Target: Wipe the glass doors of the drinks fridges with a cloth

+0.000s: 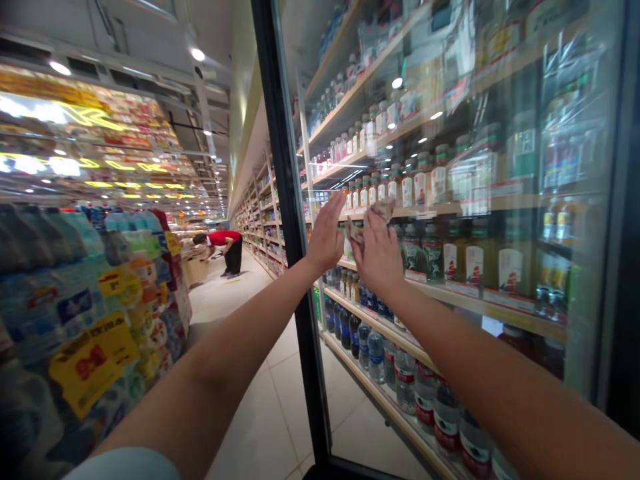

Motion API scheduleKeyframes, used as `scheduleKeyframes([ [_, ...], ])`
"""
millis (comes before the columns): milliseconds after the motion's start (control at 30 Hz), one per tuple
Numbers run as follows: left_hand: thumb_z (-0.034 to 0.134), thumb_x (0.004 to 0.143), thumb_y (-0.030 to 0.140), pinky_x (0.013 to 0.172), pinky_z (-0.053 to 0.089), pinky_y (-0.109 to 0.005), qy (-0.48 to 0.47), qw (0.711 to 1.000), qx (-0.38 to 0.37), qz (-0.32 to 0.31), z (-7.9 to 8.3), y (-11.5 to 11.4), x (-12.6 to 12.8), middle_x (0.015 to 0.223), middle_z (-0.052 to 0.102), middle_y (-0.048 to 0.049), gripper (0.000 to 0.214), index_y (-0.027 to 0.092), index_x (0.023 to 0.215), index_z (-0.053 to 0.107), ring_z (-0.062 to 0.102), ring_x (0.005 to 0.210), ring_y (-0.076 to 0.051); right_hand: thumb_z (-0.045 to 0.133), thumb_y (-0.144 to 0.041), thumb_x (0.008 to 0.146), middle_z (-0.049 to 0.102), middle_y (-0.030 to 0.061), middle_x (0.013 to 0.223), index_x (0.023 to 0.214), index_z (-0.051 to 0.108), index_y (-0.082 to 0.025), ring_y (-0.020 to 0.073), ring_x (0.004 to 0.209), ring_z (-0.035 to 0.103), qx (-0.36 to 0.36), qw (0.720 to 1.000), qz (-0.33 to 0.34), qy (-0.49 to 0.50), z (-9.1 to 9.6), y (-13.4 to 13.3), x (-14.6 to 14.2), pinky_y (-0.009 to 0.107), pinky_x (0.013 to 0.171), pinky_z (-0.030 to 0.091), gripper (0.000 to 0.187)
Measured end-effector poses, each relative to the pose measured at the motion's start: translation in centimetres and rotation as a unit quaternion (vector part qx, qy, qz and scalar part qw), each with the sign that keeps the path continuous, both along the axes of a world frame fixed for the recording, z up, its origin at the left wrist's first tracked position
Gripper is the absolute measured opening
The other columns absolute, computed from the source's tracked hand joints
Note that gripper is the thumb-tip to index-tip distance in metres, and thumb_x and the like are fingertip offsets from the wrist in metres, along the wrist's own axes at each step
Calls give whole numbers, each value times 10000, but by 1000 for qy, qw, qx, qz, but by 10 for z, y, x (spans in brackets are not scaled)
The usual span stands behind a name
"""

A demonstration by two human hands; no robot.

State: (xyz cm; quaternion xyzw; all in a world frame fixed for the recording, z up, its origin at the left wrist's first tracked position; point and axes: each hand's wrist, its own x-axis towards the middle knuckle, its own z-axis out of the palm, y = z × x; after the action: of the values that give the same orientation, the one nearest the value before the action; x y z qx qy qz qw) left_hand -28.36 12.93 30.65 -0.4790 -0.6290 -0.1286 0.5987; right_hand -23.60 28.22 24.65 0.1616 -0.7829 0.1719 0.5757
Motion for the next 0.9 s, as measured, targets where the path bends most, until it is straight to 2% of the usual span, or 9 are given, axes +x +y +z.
scheduleKeyframes([
  [67,236,1034,200,1337,156,-464,-8,994,72,83,17,2,-3,1707,283,-114,602,179,1635,209,157,1619,-214,357,-255,1017,295,150,1675,1294,632,-88,284,1583,276,21,999,-33,21,-6,-8,-5,566,1280,318,424],
  [167,260,1049,270,1342,101,-475,-41,976,102,188,32,12,-12,1721,250,-118,593,127,1625,267,99,1628,-246,285,-180,1012,332,91,1667,1466,541,-142,235,1567,322,110,991,-56,44,-8,-3,-11,514,1275,353,522],
  [267,298,1066,370,1344,64,-497,-53,968,93,229,31,16,-20,1731,226,-92,613,147,1636,281,69,1630,-261,311,-197,1013,334,42,1670,1595,404,-233,218,1565,325,158,984,-59,53,13,31,-12,523,1301,309,591],
  [367,314,1071,395,1349,42,-485,-51,965,85,242,24,15,-22,1739,204,-47,618,183,1651,277,38,1632,-241,368,-173,969,239,141,1697,1634,330,-155,334,1587,246,88,989,-94,75,44,74,-9,673,1263,252,666],
  [467,361,1056,381,1350,35,-483,-54,966,86,239,21,14,-18,1740,193,-65,643,161,1655,278,39,1631,-253,406,-174,960,216,222,1685,1605,376,-63,363,1583,241,48,984,-129,118,53,94,-7,629,1259,298,656],
  [567,410,1032,363,1347,39,-512,-64,970,86,218,24,14,-15,1739,192,-89,666,146,1650,289,56,1630,-276,493,-265,965,334,121,1664,1525,518,-149,281,1577,290,168,975,-114,87,44,89,-9,503,1303,318,573],
  [667,450,1005,355,1344,42,-536,-78,975,85,192,27,13,-16,1739,184,-102,697,143,1650,291,53,1630,-292,423,-377,1045,406,26,1635,1470,571,-253,220,1557,345,262,960,-87,51,53,87,-17,488,1313,312,466],
  [800,454,997,368,1344,38,-538,-83,977,89,176,28,12,-15,1738,193,-83,703,166,1651,293,58,1631,-290,251,-270,1066,200,128,1711,1622,310,-85,224,1621,171,120,983,-104,92,72,96,-22,512,1337,244,589],
  [900,457,991,375,1347,46,-539,-85,977,90,175,28,12,-14,1736,197,-85,709,167,1650,297,82,1629,-295,320,-424,1079,201,127,1710,1614,321,-78,242,1629,133,117,985,-91,85,54,87,-18,506,1353,213,637],
])
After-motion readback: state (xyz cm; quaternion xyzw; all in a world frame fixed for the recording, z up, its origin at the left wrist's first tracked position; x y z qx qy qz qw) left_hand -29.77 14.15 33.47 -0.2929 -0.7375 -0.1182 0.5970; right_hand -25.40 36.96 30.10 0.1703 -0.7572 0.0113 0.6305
